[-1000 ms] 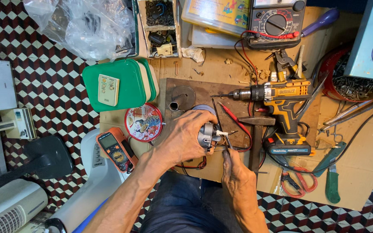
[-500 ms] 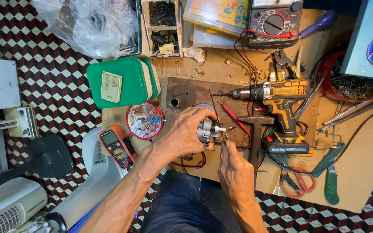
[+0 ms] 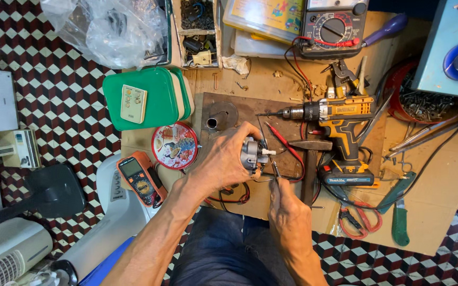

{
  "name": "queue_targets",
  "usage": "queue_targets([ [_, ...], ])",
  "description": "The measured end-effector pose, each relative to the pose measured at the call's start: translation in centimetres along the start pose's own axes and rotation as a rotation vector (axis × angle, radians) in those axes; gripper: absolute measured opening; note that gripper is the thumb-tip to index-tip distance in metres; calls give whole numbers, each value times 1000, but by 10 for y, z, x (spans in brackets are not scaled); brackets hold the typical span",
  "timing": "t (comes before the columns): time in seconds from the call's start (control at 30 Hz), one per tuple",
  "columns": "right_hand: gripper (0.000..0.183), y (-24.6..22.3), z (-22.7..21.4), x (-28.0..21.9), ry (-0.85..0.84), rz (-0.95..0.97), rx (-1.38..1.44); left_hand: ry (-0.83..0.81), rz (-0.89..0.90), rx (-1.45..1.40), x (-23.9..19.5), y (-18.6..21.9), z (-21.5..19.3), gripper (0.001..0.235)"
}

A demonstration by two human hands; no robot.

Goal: The person works on a small electric motor at a cluttered workbench. They use a hammer to tap the motor housing, then use pliers and a screwdriver to adjust internal components and wires. The person repeatedly manipulates the motor and tools throughout the clip.

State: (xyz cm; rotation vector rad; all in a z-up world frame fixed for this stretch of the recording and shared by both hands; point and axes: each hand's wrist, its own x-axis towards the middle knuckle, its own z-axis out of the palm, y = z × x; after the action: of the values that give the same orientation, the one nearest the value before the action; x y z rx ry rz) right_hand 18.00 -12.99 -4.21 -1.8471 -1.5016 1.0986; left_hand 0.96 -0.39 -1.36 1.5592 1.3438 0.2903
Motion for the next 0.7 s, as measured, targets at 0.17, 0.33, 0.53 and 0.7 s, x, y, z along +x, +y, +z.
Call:
queue_targets([
  [0.17, 23, 17, -1, -15, -15, 22, -38, -50, 13, 38, 1, -1, -2, 58],
  [0.33, 29, 4, -6, -16, 7, 45, -40, -26, 47, 71, 1, -6, 1, 58],
  [0.53, 5, -10, -1, 8, -21, 8, -120, 7, 61, 68, 1, -11, 5, 59],
  [0.7, 23, -18, -6, 4, 29, -4, -43, 13, 91, 43, 1, -12, 5, 58],
])
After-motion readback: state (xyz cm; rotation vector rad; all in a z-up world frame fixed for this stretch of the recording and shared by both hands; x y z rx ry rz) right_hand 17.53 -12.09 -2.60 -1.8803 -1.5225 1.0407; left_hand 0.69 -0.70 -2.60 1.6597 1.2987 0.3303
